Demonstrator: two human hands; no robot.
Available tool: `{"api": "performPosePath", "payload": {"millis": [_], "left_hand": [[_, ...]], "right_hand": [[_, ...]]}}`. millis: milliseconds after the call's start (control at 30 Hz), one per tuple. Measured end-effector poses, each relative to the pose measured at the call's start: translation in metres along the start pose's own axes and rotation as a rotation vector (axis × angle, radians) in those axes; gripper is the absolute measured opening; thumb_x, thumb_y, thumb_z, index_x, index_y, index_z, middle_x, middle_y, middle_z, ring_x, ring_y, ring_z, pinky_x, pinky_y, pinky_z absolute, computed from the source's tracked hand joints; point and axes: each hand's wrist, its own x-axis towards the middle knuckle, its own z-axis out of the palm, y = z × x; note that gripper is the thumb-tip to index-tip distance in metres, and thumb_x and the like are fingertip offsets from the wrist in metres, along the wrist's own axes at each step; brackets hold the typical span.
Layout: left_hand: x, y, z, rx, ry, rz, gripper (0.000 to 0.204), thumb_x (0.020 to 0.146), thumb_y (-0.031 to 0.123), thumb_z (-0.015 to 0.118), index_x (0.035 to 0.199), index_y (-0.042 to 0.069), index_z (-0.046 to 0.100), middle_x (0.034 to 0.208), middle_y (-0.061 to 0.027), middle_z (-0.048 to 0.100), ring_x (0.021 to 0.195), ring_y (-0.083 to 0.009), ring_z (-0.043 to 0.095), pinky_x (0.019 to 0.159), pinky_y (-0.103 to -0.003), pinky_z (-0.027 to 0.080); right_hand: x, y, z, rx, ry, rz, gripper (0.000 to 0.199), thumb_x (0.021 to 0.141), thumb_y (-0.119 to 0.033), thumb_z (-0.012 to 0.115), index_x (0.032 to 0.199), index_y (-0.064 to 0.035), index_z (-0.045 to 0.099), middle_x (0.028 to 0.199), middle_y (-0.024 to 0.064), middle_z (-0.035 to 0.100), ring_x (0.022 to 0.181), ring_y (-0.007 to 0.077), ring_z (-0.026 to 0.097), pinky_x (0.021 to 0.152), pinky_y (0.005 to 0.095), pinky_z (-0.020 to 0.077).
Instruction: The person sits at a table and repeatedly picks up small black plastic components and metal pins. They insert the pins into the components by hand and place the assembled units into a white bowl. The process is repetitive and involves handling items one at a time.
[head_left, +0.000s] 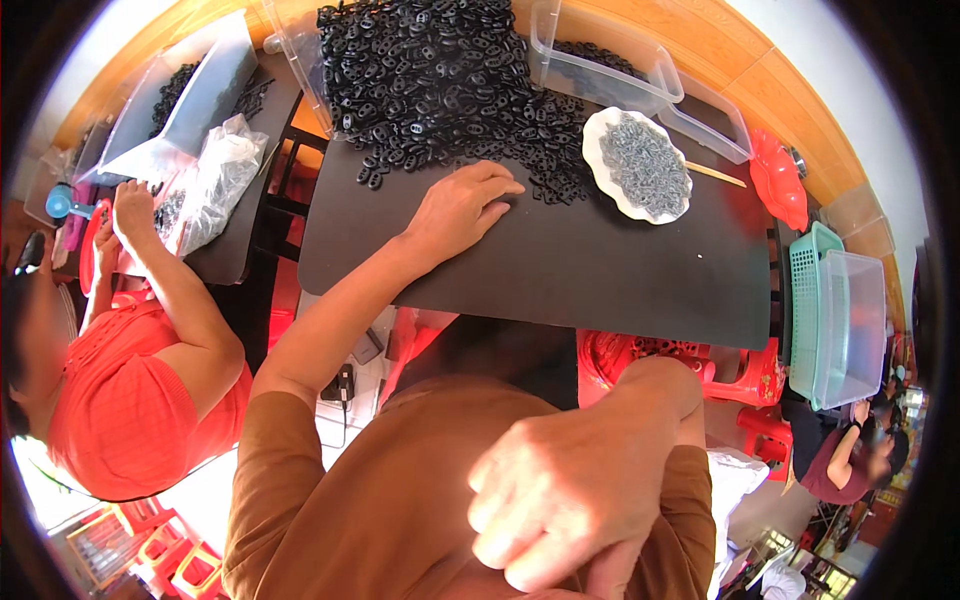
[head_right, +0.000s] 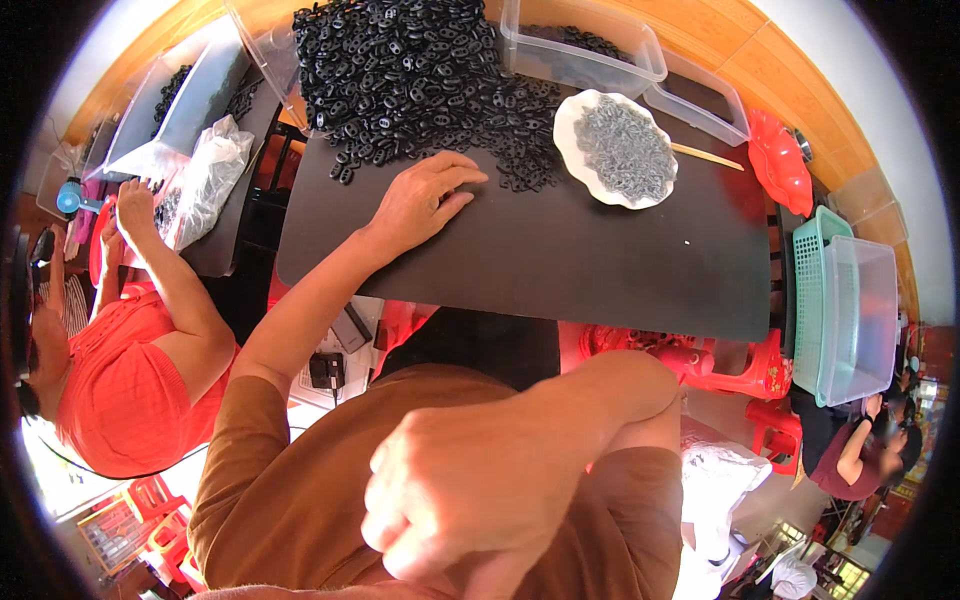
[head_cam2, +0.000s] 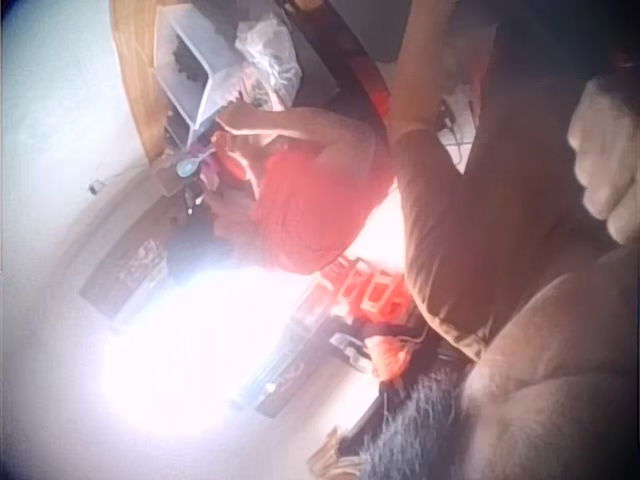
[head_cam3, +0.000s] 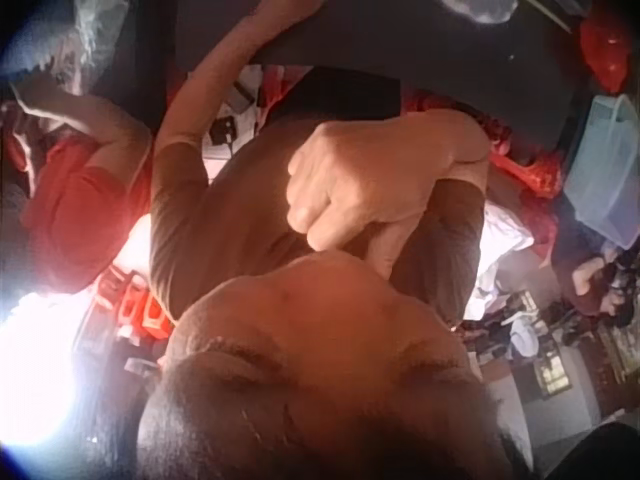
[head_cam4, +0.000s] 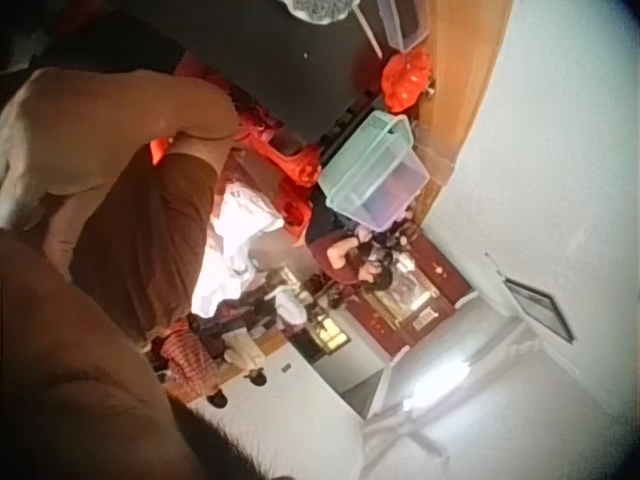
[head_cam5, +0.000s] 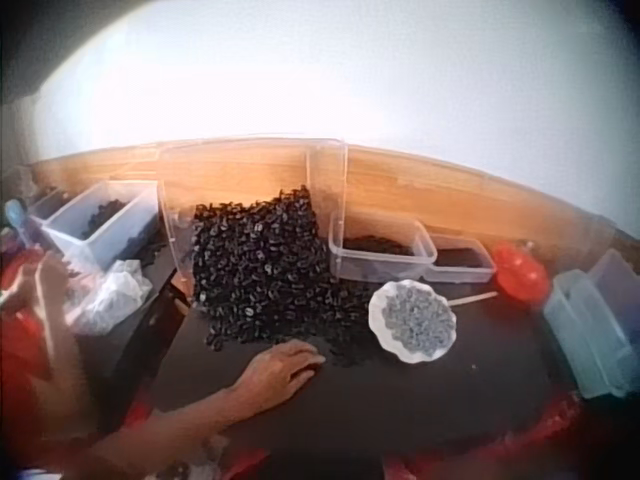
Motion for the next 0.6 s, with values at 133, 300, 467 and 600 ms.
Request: {"api": "performPosePath", "payload": {"millis": [133, 300, 467, 600], "left_hand": [[0.013, 0.009, 0.014, 0.017, 0.062, 0.048, 0.032, 0.083, 0.013, 0.07, 0.114, 0.011, 0.065, 0.114, -0.0075, 0.061, 0.089, -0.0283, 0.064, 0.08, -0.037, 0.053], [0.031, 0.003, 0.029, 0.025, -0.076, -0.039, 0.031, 0.085, 0.016, 0.07, 0.114, 0.01, 0.063, 0.11, -0.0081, 0.06, 0.095, -0.0305, 0.062, 0.083, -0.04, 0.052], [0.039, -0.011, 0.037, -0.151, -0.108, -0.085, 0.025, 0.085, 0.014, 0.069, 0.109, 0.009, 0.064, 0.104, -0.0088, 0.061, 0.092, -0.0295, 0.063, 0.081, -0.039, 0.052], [0.04, -0.005, 0.033, -0.161, -0.047, -0.118, 0.018, 0.081, 0.011, 0.072, 0.097, 0.005, 0.067, 0.095, -0.0099, 0.064, 0.083, -0.028, 0.065, 0.075, -0.038, 0.052]], "right_hand": [[0.005, 0.004, -0.001, 0.041, -0.044, 0.052, 0.053, 0.084, -0.051, 0.067, 0.064, -0.0075, 0.045, 0.065, 0.005, 0.044, 0.059, 0.0247, 0.05, 0.052, 0.0364, 0.0367], [-0.004, 0.015, 0.002, 0.111, 0.056, 0.075, 0.053, 0.085, -0.047, 0.067, 0.062, -0.0041, 0.047, 0.063, 0.0088, 0.048, 0.057, 0.0298, 0.052, 0.051, 0.0389, 0.0393], [-0.032, 0.022, -0.041, -0.538, 0.405, 0.431, 0.024, 0.079, -0.025, 0.079, 0.08, -0.0071, 0.064, 0.077, 0.0053, 0.06, 0.066, 0.025, 0.059, 0.059, 0.0344, 0.048], [-0.115, 0.024, -0.121, -1.35, 0.839, 0.788, 0.015, 0.077, -0.003, 0.074, 0.09, -0.002, 0.067, 0.085, 0.007, 0.066, 0.07, 0.0163, 0.064, 0.066, 0.0276, 0.0509]]}}
